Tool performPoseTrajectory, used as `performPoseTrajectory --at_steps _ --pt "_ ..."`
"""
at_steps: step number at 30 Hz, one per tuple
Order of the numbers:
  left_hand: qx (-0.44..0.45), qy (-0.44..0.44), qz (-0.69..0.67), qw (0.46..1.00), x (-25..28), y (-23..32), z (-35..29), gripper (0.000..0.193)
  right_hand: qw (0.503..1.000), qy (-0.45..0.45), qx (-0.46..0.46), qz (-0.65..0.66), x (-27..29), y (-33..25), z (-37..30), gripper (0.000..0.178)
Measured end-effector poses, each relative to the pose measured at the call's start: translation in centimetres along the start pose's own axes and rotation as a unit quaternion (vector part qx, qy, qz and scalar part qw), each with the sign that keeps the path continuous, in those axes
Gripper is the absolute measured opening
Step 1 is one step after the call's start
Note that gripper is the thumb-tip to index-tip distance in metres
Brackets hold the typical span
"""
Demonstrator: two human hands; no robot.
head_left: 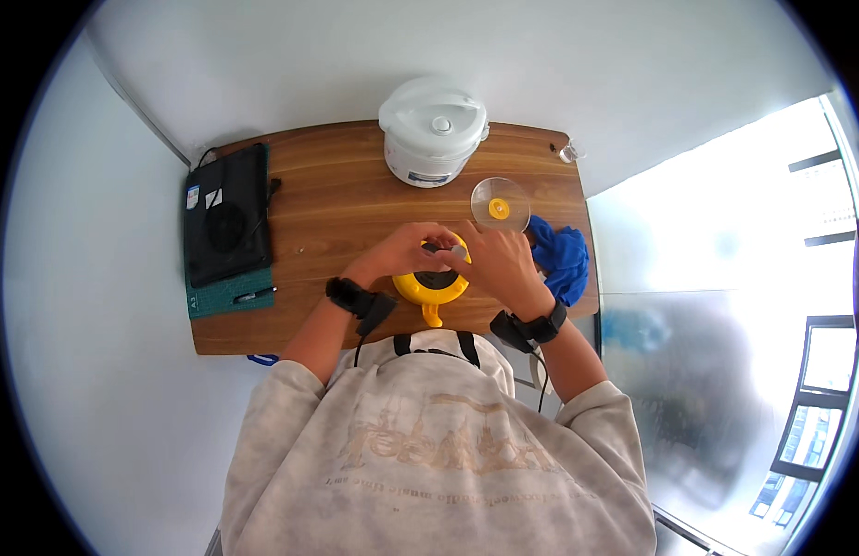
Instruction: The person assembles a yellow electric kettle by screwing a black circular base onto the kettle, removing and reinserting a metal heating element, and securing the lid. They then place a black rectangular device on the table.
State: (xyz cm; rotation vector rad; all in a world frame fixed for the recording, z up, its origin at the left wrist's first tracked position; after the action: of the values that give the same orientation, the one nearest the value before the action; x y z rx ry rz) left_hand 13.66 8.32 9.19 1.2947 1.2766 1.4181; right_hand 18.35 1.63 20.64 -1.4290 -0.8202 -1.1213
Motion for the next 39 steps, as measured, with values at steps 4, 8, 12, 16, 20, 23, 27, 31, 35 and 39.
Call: performPoseTrajectory --at_steps 4,8,12,16,20,23,27,31,35,39 --pt "0.019 -0.016 0.028 0.999 0.3 -0.1 -0.3 0.043 0.997 0.003 0.056 0.053 -0.5 -0.9 -1.2 0.029" --pt "0.039 -0.023 0.013 0.999 -0.3 0.3 -0.5 0.037 0.997 0.012 0.068 0.041 -1.1 0.0 -0.9 0.029" --pt "-0.009 0.008 -0.034 0.999 -0.4 1.1 -0.6 0.040 0.998 -0.018 0.033 -0.054 -1.4 0.2 0.1 0.039" --pt "0.010 -0.018 -0.015 1.000 -0.6 0.7 -0.2 0.041 0.995 -0.002 0.017 -0.099 -1.9 0.6 0.5 0.054" --pt "0.033 -0.034 -0.010 0.999 -0.5 0.1 0.1 0.041 0.999 -0.013 0.002 -0.047 -0.8 0.1 0.3 0.038" --pt "0.005 -0.031 -0.023 0.999 -0.3 0.2 0.2 0.042 0.998 0.017 0.053 0.035 0.1 -0.6 -0.4 0.033" --pt "0.029 -0.035 0.002 0.999 -0.1 0.3 0.2 0.047 0.993 0.018 0.081 0.083 -1.2 1.1 -0.8 0.028" --pt "0.023 -0.010 0.019 1.000 0.3 0.6 0.0 0.043 0.999 -0.013 0.033 0.000 -1.6 1.7 0.0 0.032" --pt "0.044 -0.026 0.033 0.998 -0.2 0.2 0.4 0.040 0.997 -0.045 0.019 -0.067 -2.0 1.2 0.4 0.042" --pt "0.037 -0.041 0.016 0.998 -0.6 -0.1 0.6 0.041 0.993 -0.080 -0.004 -0.088 -1.8 1.4 0.4 0.040"
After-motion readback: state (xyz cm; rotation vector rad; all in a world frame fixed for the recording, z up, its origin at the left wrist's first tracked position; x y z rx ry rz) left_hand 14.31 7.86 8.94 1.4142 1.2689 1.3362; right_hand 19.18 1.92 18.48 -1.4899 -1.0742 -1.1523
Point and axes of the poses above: each hand's wrist, its own z-axis towards the middle knuckle, its own x-axis out of the back of the hand, y = z × x, the point moved 10 cm from there along z, towards the middle knuckle, and after that the axes turned 3 degrees about z, right-handed, at the moved point
